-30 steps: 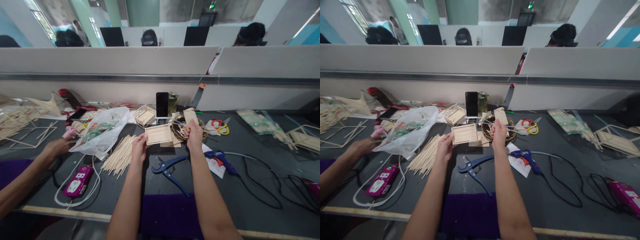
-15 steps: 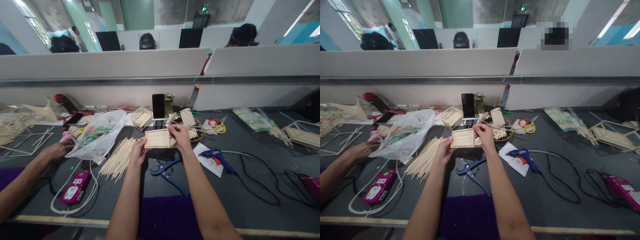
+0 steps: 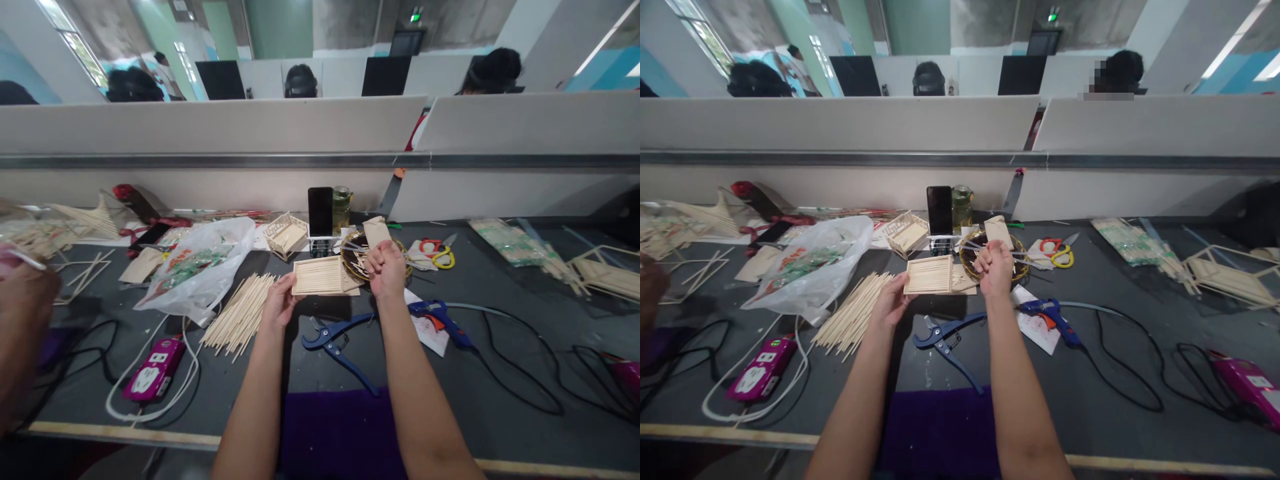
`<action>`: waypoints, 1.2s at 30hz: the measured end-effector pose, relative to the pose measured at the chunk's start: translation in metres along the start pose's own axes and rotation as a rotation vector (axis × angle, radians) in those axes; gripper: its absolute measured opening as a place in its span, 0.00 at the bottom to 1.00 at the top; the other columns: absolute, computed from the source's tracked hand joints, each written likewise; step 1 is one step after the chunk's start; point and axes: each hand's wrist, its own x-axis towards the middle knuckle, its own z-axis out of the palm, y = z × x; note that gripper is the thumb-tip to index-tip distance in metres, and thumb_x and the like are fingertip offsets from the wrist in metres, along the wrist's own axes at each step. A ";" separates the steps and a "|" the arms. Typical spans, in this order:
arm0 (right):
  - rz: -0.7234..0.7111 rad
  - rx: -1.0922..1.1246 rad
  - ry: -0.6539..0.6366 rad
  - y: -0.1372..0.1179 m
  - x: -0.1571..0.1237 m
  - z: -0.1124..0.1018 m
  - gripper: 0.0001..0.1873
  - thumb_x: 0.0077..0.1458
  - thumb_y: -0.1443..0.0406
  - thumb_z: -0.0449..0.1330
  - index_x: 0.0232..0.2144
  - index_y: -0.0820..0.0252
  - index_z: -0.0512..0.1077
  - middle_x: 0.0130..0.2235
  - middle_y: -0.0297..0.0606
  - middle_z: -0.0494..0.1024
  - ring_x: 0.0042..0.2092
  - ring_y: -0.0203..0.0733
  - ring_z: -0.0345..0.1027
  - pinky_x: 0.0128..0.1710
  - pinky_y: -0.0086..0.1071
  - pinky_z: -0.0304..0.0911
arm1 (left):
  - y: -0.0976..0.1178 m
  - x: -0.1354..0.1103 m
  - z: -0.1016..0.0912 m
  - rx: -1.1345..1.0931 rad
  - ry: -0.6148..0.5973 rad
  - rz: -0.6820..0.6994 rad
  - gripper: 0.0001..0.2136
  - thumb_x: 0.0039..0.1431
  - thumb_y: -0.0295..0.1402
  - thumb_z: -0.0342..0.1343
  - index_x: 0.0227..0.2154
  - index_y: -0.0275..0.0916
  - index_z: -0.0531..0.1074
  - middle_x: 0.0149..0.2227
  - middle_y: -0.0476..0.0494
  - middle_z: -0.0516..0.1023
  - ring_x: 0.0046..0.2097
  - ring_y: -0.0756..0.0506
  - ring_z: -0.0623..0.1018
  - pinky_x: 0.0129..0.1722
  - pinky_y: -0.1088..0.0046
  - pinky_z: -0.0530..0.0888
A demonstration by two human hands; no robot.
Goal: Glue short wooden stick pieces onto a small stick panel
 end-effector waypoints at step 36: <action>0.429 -0.675 -0.606 0.022 -0.031 0.016 0.20 0.42 0.60 0.65 0.40 0.62 0.73 0.17 0.25 0.69 0.15 0.27 0.56 0.13 0.20 0.52 | 0.000 0.008 -0.010 -0.110 0.264 0.197 0.09 0.33 0.29 0.63 0.23 0.33 0.75 0.22 0.49 0.76 0.25 0.51 0.73 0.25 0.77 0.69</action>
